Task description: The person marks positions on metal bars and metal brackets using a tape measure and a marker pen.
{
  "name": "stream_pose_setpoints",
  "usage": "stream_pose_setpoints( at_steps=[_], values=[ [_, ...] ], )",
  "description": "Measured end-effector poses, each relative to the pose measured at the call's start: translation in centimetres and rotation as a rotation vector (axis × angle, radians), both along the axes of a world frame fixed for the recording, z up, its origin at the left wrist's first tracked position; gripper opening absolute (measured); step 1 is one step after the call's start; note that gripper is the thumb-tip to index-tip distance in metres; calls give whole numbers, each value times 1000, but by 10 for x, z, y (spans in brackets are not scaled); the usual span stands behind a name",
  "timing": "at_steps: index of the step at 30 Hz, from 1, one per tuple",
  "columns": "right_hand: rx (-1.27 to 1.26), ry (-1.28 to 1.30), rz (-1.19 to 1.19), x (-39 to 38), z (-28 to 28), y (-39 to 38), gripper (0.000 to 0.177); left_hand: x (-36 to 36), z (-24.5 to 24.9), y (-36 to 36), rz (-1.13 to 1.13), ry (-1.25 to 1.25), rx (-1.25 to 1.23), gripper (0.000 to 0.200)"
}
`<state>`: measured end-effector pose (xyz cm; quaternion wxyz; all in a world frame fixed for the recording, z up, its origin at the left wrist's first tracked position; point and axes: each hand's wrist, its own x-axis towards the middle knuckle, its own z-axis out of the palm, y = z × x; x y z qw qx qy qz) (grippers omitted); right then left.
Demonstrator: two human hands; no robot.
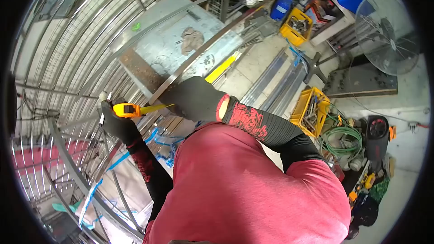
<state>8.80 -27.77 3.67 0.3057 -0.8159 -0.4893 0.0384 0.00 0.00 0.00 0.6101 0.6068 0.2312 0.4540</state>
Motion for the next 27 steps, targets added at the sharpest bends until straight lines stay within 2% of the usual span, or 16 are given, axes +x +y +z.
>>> stream_pose_setpoints(
  at_steps=[2, 3, 6, 8, 11, 12, 13, 16, 19, 20, 22, 23, 25, 26, 27],
  values=[
    [-139, 58, -68, 5, -3, -16, 40, -1, 14, 1, -36, 9, -18, 37],
    [-229, 148, -91, -2, 11, -57, 42, -12, 8, -33, -32, 76, -93, 36],
    [-216, 143, -99, 2, -9, -86, 44, -6, 0, -12, -63, 42, -45, 36],
    [-298, 110, -167, -3, -23, -104, 44, -5, -7, -8, -105, 79, 48, 35],
    [-205, 182, -195, -13, -21, -117, 47, 0, 4, -27, -98, 47, -6, 33],
    [-241, 243, -171, -13, -15, -120, 55, 2, 1, -28, -109, 47, -10, 33],
    [-247, 246, -184, -15, -6, -121, 55, 2, -4, -26, -128, 26, -16, 32],
    [201, 127, -161, -15, 8, -125, 71, 5, -8, -27, -159, 0, -41, 31],
    [443, 272, -329, -13, 35, -125, 76, 5, -5, -33, -155, 21, -92, 30],
    [443, 277, -319, -11, 38, -123, 76, 5, -10, -32, -172, 7, -99, 31],
    [638, 464, -412, -6, 40, -116, 85, 4, -7, -35, -204, -10, -53, 35],
    [632, 472, -388, -5, 38, -112, 85, 4, -7, -37, -167, 89, 154, 33],
    [636, 739, -397, -5, 31, -106, 92, 5, 5, -56, -248, -37, -106, 32],
    [646, 837, -294, -3, 22, -100, 96, 4, -4, -59, -218, -7, 44, 33],
    [613, 937, -232, -2, 12, -94, 96, 1, -9, -62, -183, 176, 349, 49]
  ],
)
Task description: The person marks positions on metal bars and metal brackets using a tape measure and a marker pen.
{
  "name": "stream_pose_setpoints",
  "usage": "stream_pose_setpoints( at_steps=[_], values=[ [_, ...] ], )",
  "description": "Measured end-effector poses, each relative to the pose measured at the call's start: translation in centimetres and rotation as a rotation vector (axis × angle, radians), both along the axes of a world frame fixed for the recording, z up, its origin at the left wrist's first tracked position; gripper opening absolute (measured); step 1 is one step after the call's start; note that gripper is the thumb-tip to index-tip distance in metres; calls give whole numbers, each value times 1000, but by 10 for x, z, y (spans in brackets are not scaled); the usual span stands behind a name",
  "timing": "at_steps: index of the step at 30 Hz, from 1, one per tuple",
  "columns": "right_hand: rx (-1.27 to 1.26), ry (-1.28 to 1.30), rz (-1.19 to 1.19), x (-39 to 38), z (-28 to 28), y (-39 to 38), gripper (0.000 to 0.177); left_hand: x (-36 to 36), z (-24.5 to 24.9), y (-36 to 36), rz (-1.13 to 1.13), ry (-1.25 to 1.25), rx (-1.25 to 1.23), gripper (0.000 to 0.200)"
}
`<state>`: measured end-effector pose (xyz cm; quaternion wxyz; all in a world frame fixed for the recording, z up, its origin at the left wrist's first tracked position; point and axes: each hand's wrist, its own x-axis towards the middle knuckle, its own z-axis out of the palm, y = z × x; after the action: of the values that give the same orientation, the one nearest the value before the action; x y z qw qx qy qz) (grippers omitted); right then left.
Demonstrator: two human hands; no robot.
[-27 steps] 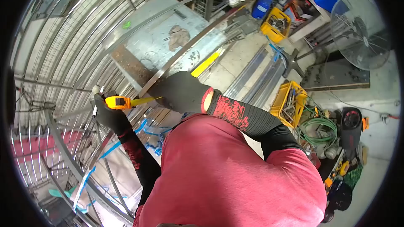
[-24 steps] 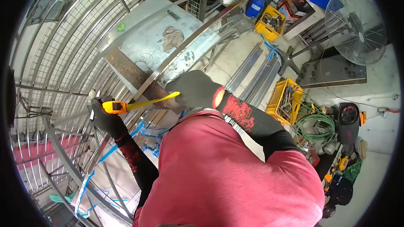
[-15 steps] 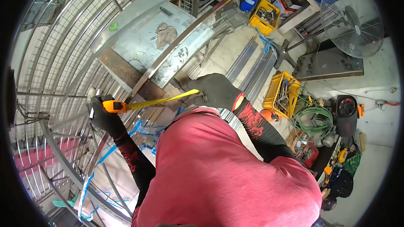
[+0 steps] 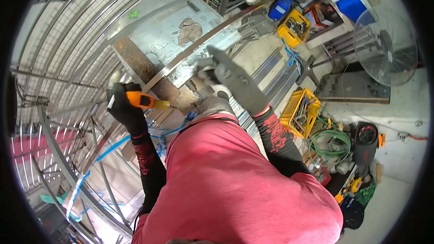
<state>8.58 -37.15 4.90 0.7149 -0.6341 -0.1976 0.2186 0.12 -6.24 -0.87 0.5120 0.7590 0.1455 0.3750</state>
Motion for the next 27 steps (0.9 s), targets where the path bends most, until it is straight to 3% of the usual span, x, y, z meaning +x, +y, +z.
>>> stream_pose_setpoints(
  at_steps=[2, 4, 6, 8, 10, 12, 14, 15, 16, 17, 18, 19, 20, 21, 22, 27],
  values=[
    [57, 205, 138, -7, -16, 16, 96, 4, 10, -20, -86, -84, -9, 49],
    [141, 430, 318, -11, -18, 28, 81, -1, 17, -49, -201, -80, -291, 51],
    [142, 498, 365, -14, -20, 39, 79, -3, -11, -66, -158, -108, -5, 36],
    [170, 620, 404, -14, -20, 47, 76, 0, -27, -93, -161, -82, -39, 37],
    [168, 686, 451, 2, -22, 41, 74, 7, -8, -99, -175, -39, 0, 39],
    [-105, 406, 487, 34, -30, 24, 69, 18, 15, -102, -180, 12, 39, 41],
    [-15, 147, 584, 75, -40, 26, 68, 28, 32, -99, -104, -172, -116, 45],
    [-160, -10, 596, 99, -35, 24, 71, 16, 33, -92, -43, -49, -233, 45],
    [-296, -175, 600, 126, -28, 20, 73, 6, 14, -78, 119, -71, 54, 37],
    [-379, -456, 509, 152, -26, 23, 74, -17, -32, -63, 164, -171, 49, 29],
    [-455, -735, 402, 180, -26, 26, 76, -37, 0, -52, 550, 391, 757, 31],
    [-473, -778, 339, 212, -38, 26, 76, -46, 22, -42, 583, 357, 655, 37],
    [-492, -819, 273, 245, -57, 27, 77, -75, 20, -38, 645, 531, 328, 37],
    [-533, -840, 260, 277, -76, 29, 76, -86, 26, -32, 517, 156, 39, 37],
    [-575, -865, 245, 307, -94, 32, 76, -111, 24, -32, 464, -119, -350, 52],
    [-734, -937, 264, 374, -142, 46, 75, -224, 31, -83, 678, -185, -669, 89]
  ],
)
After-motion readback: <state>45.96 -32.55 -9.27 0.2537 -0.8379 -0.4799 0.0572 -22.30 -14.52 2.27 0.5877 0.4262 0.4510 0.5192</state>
